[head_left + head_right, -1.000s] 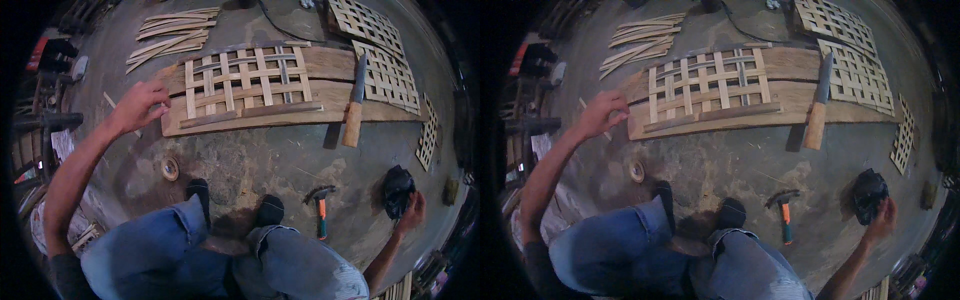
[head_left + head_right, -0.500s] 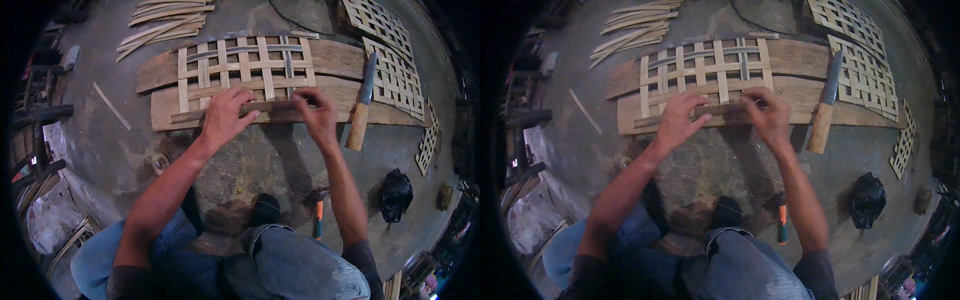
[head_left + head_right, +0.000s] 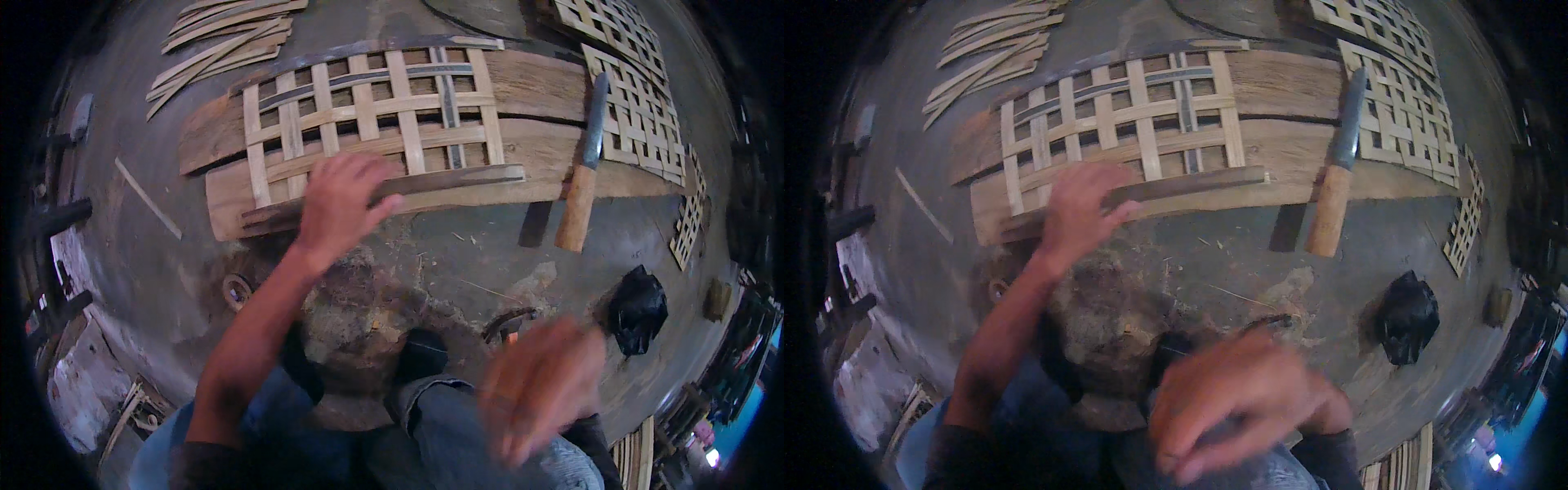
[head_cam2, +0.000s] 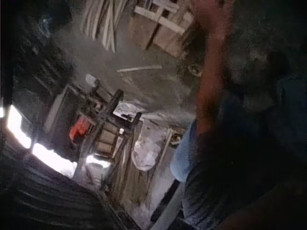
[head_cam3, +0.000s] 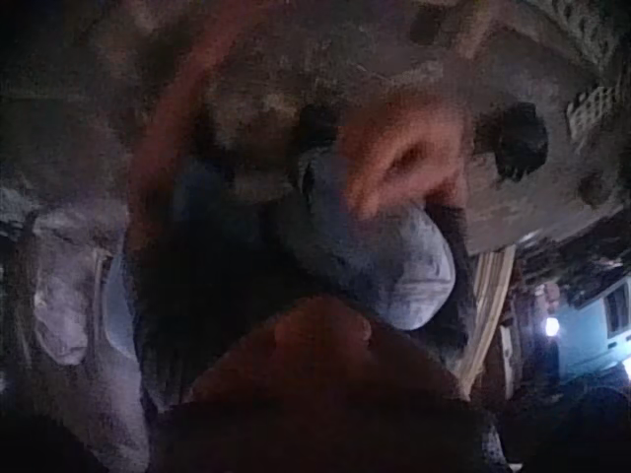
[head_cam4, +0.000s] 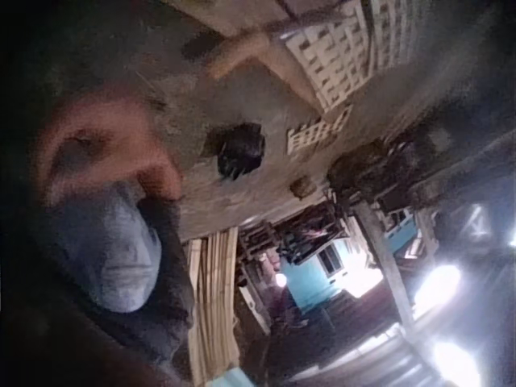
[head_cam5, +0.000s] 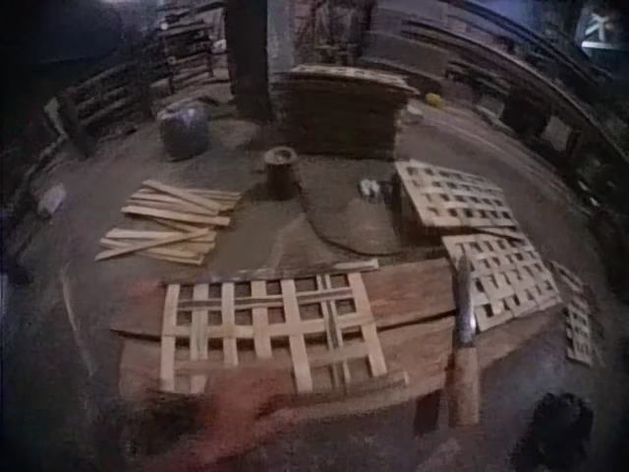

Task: The person assembles a wooden lattice by inserting thin wooden strips into a grid frame and securing them with a hammer and nails. They repeatedly position strips, tap them into place, and adjust alignment while seated on the floor.

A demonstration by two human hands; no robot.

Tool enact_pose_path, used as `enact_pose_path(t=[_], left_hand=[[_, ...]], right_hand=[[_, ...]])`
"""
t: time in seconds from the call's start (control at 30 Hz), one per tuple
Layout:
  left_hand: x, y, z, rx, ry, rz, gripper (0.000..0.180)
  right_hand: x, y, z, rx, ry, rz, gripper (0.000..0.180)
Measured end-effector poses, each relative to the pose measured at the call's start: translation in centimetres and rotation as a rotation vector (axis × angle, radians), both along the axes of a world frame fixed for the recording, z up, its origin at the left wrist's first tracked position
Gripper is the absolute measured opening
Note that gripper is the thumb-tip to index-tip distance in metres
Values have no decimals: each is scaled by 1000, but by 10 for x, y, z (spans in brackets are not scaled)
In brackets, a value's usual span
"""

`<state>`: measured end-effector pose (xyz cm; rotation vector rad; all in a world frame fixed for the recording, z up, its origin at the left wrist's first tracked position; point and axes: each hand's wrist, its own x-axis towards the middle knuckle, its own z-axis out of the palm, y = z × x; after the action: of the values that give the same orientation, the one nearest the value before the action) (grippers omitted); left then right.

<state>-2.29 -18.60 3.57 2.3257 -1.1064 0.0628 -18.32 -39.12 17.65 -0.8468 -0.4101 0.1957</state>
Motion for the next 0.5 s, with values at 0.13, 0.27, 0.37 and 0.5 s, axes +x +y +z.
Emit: enact_pose_path(t=[0.13,0.27,0.37,0.5], left_hand=[[34,48,3,-108,-61,279,29],[70,97,-3,-165,132,494,29],[80,116,-11,-127,214,677,32],[87,153,-9,-35,305,780,37]], right_hand=[[9,29,27,152,-82,355,18],[18,40,29,239,-109,586,17],[9,35,29,137,-47,402,16],[60,-23,-39,-850,52,-537,27]])
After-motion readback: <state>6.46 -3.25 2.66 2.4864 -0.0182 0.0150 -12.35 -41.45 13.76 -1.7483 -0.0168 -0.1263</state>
